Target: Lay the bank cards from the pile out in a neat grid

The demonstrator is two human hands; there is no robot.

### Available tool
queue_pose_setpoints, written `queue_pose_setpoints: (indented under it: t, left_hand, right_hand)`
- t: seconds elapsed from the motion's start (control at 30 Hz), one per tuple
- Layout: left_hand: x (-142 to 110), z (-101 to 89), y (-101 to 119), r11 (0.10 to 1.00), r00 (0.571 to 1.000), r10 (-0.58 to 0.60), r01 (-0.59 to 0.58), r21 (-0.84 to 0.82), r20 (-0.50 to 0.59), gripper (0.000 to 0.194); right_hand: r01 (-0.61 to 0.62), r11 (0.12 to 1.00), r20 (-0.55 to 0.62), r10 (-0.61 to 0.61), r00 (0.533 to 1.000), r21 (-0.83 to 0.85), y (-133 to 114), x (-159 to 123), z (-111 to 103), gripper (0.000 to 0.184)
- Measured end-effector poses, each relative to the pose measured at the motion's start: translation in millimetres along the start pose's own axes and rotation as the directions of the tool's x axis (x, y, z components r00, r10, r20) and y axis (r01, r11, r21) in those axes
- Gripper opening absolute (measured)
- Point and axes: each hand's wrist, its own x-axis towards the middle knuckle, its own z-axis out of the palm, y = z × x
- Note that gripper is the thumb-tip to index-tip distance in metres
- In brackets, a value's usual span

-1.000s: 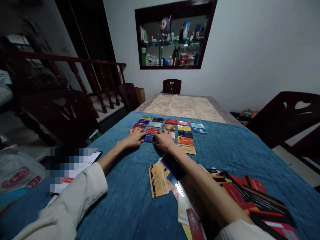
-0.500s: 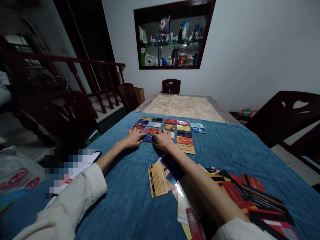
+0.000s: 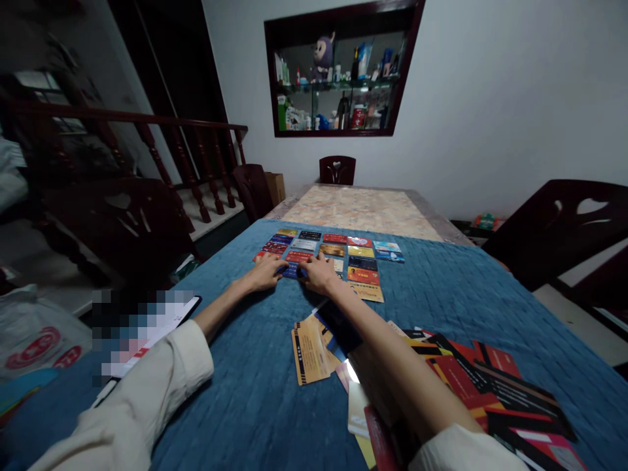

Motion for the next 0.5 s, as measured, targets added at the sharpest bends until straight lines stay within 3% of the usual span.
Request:
queue_pose_setpoints:
  t: [0.3, 0.5]
  left_hand:
    - [-4.4, -3.2, 9.1, 0.998, 0.998, -0.06, 0.06, -0.01, -0.026, 0.036]
    - [-9.3, -5.4, 16.7, 0.999, 0.996, -0.031, 0.031, 0.007, -0.088, 0.033]
  right_hand:
    - [-0.011, 1.0, 0.001, 0.011, 1.0, -0.023, -2.7, -0.8, 0.0, 0.043]
    - [-0.015, 0.999, -0.042, 0.013, 0.999, -0.042, -4.8, -4.9, 1.1, 0.042]
